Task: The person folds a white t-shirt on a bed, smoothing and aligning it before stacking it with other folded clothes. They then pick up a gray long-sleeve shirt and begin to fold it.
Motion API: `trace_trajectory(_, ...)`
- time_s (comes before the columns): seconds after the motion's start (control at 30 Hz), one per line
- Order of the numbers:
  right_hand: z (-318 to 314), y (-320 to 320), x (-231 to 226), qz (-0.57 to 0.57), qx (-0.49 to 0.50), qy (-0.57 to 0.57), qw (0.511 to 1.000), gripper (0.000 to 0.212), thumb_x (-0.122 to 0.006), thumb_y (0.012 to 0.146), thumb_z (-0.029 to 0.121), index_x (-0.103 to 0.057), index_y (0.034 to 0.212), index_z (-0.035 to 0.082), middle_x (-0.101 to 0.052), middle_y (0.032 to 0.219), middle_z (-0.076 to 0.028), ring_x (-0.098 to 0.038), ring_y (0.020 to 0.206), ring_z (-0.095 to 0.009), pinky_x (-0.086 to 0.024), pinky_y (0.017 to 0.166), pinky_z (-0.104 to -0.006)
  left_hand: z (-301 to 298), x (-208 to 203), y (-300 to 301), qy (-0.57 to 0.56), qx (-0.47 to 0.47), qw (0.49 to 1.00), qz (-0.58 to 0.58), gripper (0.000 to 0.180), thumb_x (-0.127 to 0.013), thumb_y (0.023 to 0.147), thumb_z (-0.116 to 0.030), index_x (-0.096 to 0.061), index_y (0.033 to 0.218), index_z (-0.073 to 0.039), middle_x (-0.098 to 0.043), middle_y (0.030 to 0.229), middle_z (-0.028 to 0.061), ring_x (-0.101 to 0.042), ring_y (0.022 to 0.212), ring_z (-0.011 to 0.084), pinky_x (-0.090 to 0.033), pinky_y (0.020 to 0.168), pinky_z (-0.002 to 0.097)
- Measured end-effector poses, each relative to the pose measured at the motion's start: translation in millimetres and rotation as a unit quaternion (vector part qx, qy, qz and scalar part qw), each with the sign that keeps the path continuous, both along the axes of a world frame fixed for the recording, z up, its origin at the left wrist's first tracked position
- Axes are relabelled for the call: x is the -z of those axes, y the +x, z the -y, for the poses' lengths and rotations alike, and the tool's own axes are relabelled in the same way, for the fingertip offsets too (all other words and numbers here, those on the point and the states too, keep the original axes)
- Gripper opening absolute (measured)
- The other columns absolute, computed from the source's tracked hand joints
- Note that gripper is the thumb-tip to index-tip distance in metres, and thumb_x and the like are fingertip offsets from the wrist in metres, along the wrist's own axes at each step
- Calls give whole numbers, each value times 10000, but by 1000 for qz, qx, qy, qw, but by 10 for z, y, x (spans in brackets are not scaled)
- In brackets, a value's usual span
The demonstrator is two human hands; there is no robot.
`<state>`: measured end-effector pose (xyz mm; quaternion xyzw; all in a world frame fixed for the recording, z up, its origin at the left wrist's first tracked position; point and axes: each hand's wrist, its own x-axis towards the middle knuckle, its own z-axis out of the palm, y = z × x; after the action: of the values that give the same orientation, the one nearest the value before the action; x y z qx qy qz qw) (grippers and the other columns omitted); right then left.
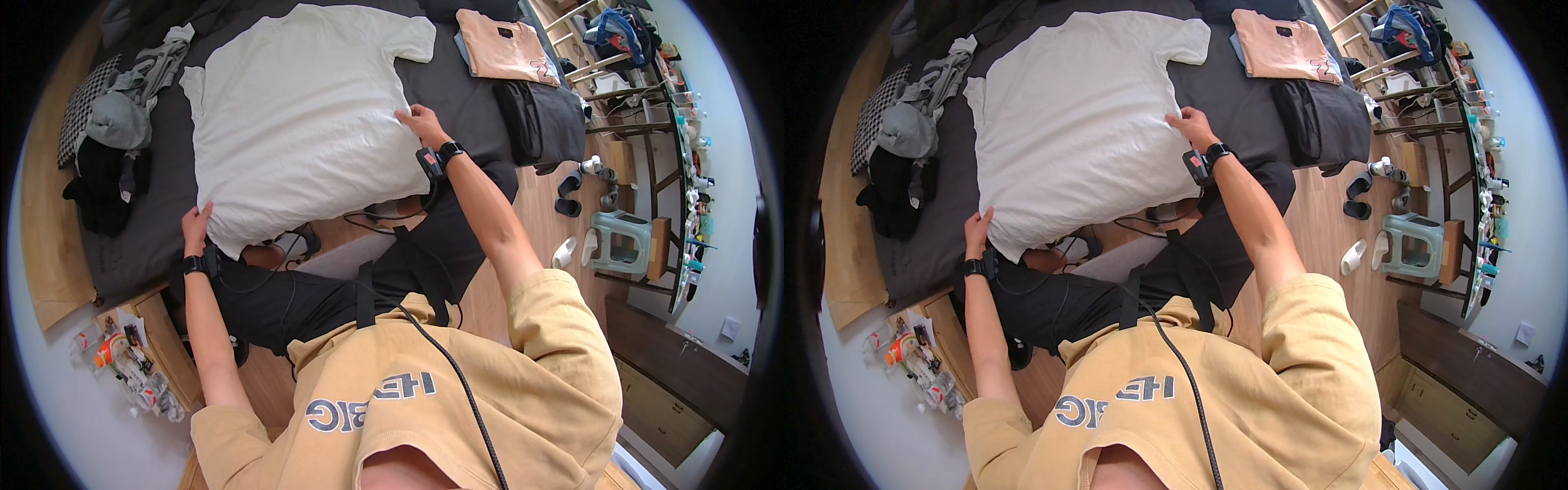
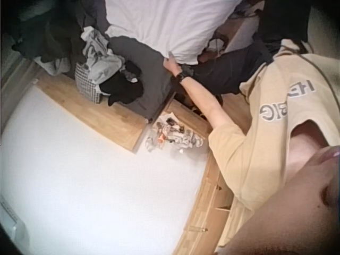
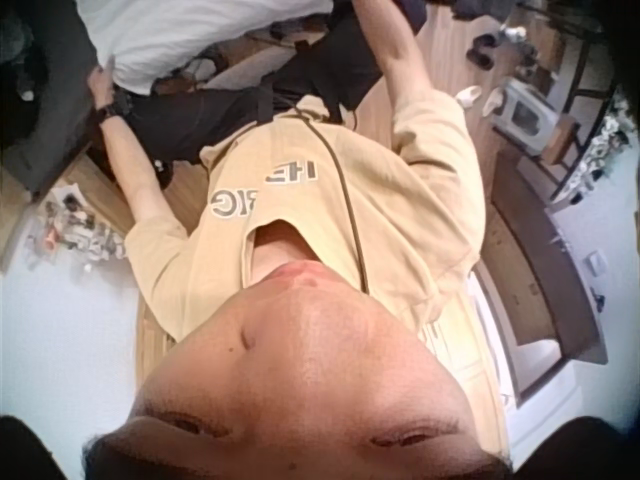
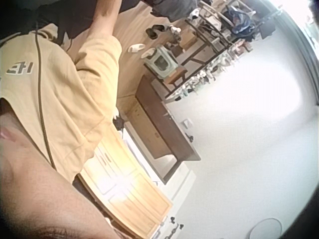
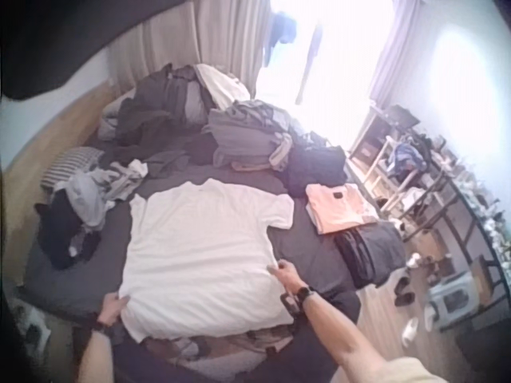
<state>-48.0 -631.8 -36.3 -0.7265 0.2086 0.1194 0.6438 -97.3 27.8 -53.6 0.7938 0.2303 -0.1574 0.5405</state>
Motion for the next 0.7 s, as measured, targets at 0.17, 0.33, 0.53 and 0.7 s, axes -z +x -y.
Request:
trace_trajectory(0.17, 115, -172, -24, -83, -72, 9, 994, 306, -844, 932, 292, -727, 975, 13, -691, 833, -19, -613, 711, -111, -497, 618, -309, -46, -47, -194, -28, 14, 996, -89, 389, -836, 953, -256, -754, 1190, 40, -779, 1046, 74, -691, 871, 144, -549, 793, 313)
trace_trajectory(0.33, 47, -287, -101, -40, -55, -143, 987, 347, -854, 923, 318, -740, 980, -5, -713, 846, -44, -639, 722, -118, -500, 628, -307, -20, 2, -289, -55, 13, 997, -54, 379, -831, 958, -251, -754, 1188, 41, -783, 1051, 80, -701, 880, 143, -559, 769, 315)
trace_trajectory(0.53, 44, -370, -132, -89, -16, 87, 992, 441, -840, 938, 339, -753, 1125, -51, -726, 881, -61, -662, 763, -137, -520, 668, -318, -23, -20, -415, -39, 13, 997, -69, 390, -833, 958, -252, -752, 1201, 43, -783, 1069, 84, -701, 892, 139, -560, 790, 316)
trace_trajectory(0.7, 177, -422, -112, -80, -129, -10, 988, 447, -825, 946, 370, -767, 1057, -59, -717, 865, -51, -662, 770, -137, -514, 671, -318, -47, 54, -469, -45, 11, 998, -43, 359, -795, 993, -256, -742, 1198, 34, -780, 1058, 74, -709, 874, 145, -571, 758, 325)
